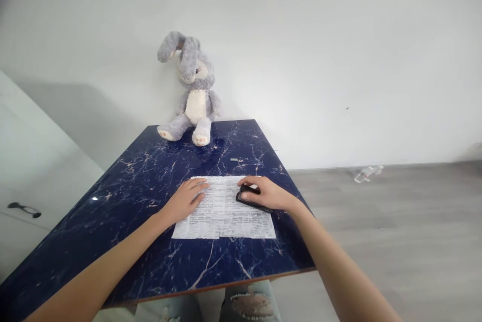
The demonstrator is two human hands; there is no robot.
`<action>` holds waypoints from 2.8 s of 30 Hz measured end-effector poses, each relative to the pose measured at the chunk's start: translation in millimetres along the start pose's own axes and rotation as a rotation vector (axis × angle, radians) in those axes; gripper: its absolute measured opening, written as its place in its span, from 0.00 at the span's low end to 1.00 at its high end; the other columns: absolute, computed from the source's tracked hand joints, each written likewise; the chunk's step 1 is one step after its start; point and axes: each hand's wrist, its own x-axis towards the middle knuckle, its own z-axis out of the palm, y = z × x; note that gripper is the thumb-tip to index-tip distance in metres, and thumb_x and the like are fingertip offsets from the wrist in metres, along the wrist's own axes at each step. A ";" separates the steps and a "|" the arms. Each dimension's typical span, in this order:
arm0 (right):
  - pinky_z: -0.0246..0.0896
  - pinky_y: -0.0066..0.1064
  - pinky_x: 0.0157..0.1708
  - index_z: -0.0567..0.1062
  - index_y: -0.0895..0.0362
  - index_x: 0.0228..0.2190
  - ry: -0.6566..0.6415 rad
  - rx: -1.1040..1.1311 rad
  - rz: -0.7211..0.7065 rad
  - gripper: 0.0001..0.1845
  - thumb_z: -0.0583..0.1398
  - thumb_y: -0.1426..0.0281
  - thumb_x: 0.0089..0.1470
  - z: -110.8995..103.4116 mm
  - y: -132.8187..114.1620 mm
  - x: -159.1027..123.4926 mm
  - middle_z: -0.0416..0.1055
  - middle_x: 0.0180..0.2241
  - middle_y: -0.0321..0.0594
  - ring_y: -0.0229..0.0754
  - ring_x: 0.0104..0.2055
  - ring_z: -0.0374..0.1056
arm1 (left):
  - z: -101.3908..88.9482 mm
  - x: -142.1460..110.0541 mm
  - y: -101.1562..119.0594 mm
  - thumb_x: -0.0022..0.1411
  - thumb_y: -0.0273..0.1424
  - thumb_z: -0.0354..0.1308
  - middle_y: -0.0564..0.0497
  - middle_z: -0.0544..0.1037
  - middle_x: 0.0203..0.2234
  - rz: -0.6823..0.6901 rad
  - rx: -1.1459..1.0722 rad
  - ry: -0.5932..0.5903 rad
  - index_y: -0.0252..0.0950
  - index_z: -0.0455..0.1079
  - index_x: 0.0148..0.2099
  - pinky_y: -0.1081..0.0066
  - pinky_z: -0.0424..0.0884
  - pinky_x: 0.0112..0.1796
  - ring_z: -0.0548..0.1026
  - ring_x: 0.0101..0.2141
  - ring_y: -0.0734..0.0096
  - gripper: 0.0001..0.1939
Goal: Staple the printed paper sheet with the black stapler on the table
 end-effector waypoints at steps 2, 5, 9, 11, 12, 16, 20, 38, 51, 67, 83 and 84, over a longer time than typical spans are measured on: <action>0.67 0.41 0.50 0.76 0.53 0.49 0.033 0.139 0.018 0.25 0.48 0.52 0.68 -3.3 0.5 -2.2 0.76 0.50 0.44 0.49 0.51 0.72 | 2.1 -0.7 -1.4 0.71 0.30 0.48 0.44 0.70 0.59 -0.030 0.019 -0.008 0.39 0.69 0.61 0.50 0.63 0.60 0.65 0.60 0.57 0.19; 0.68 0.42 0.49 0.75 0.53 0.52 0.072 0.065 0.049 0.24 0.54 0.52 0.64 -1.4 4.2 -16.1 0.77 0.49 0.45 0.52 0.50 0.73 | 5.4 -0.9 0.4 0.70 0.30 0.49 0.45 0.71 0.59 -0.067 0.049 0.003 0.40 0.69 0.61 0.51 0.64 0.59 0.65 0.60 0.56 0.20; 0.70 0.42 0.44 0.75 0.52 0.51 0.196 -0.204 0.086 0.21 0.64 0.61 0.57 14.3 -0.8 -26.5 0.79 0.43 0.44 0.53 0.44 0.76 | 9.2 0.3 8.4 0.70 0.31 0.50 0.45 0.71 0.59 -0.055 0.048 0.012 0.42 0.69 0.60 0.52 0.64 0.58 0.65 0.60 0.56 0.19; 0.71 0.42 0.44 0.75 0.52 0.51 0.316 -0.218 0.091 0.19 0.63 0.64 0.57 24.4 -8.5 -16.7 0.79 0.44 0.44 0.53 0.44 0.76 | 11.3 1.2 13.1 0.70 0.32 0.51 0.44 0.70 0.59 -0.053 0.035 0.018 0.41 0.69 0.61 0.51 0.63 0.57 0.64 0.60 0.53 0.19; 0.71 0.42 0.46 0.75 0.51 0.52 0.345 -0.211 0.081 0.20 0.64 0.65 0.57 29.5 -12.5 -8.5 0.79 0.45 0.44 0.53 0.46 0.76 | 12.1 1.7 14.9 0.70 0.34 0.51 0.44 0.70 0.59 -0.053 0.022 0.022 0.41 0.69 0.60 0.50 0.63 0.57 0.64 0.60 0.52 0.19; 0.70 0.45 0.52 0.76 0.52 0.52 0.317 -0.198 0.048 0.22 0.65 0.65 0.55 49.3 -17.7 21.8 0.79 0.48 0.44 0.53 0.49 0.75 | 7.4 3.9 8.9 0.74 0.36 0.44 0.44 0.72 0.56 -0.086 -0.158 0.090 0.41 0.71 0.58 0.54 0.65 0.55 0.68 0.56 0.57 0.19; 0.63 0.51 0.60 0.71 0.50 0.58 0.268 -0.211 -0.003 0.32 0.67 0.59 0.53 60.1 3.3 18.7 0.70 0.59 0.46 0.56 0.60 0.67 | -14.0 2.8 -28.7 0.75 0.35 0.41 0.46 0.75 0.44 -0.201 -0.382 0.322 0.37 0.74 0.47 0.62 0.66 0.51 0.73 0.45 0.64 0.19; 0.24 0.54 0.71 0.65 0.46 0.64 -0.045 -0.289 -0.039 0.39 0.62 0.48 0.55 65.1 46.1 143.2 0.47 0.71 0.41 0.56 0.73 0.42 | -110.9 -58.6 -158.2 0.55 0.35 0.57 0.59 0.41 0.16 -0.101 -1.770 0.255 0.37 0.41 0.18 0.73 0.43 0.18 0.43 0.15 0.81 0.27; 0.27 0.61 0.68 0.71 0.47 0.60 -0.072 -0.267 -0.159 0.41 0.62 0.41 0.50 236.7 -97.8 287.6 0.39 0.73 0.41 0.59 0.74 0.32 | -158.9 -129.7 -217.2 0.65 0.43 0.46 0.59 0.38 0.14 0.858 -1.663 0.724 0.36 0.42 0.22 0.72 0.33 0.11 0.33 0.13 0.82 0.25; 0.29 0.59 0.69 0.69 0.51 0.61 0.139 -0.338 0.125 0.34 0.60 0.50 0.58 139.8 -17.6 86.2 0.50 0.70 0.49 0.59 0.73 0.39 | -89.2 -16.8 -85.1 0.63 0.39 0.51 0.57 0.54 0.13 -0.414 -1.326 0.464 0.38 0.53 0.19 0.73 0.56 0.19 0.54 0.14 0.78 0.22; 0.69 0.42 0.42 0.78 0.54 0.45 0.364 -0.265 0.035 0.16 0.63 0.71 0.53 36.3 -11.6 90.7 0.79 0.41 0.42 0.50 0.41 0.75 | -10.9 0.1 -72.5 0.69 0.28 0.50 0.46 0.75 0.42 -0.210 -0.081 0.058 0.38 0.71 0.41 0.58 0.63 0.48 0.70 0.44 0.57 0.07; 0.69 0.42 0.41 0.78 0.54 0.45 0.411 -0.308 0.078 0.16 0.63 0.70 0.53 24.4 -2.7 88.8 0.79 0.39 0.43 0.51 0.40 0.75 | -13.5 -0.6 -74.9 0.70 0.28 0.50 0.46 0.74 0.41 -0.207 -0.087 0.061 0.38 0.69 0.41 0.59 0.63 0.48 0.70 0.43 0.58 0.07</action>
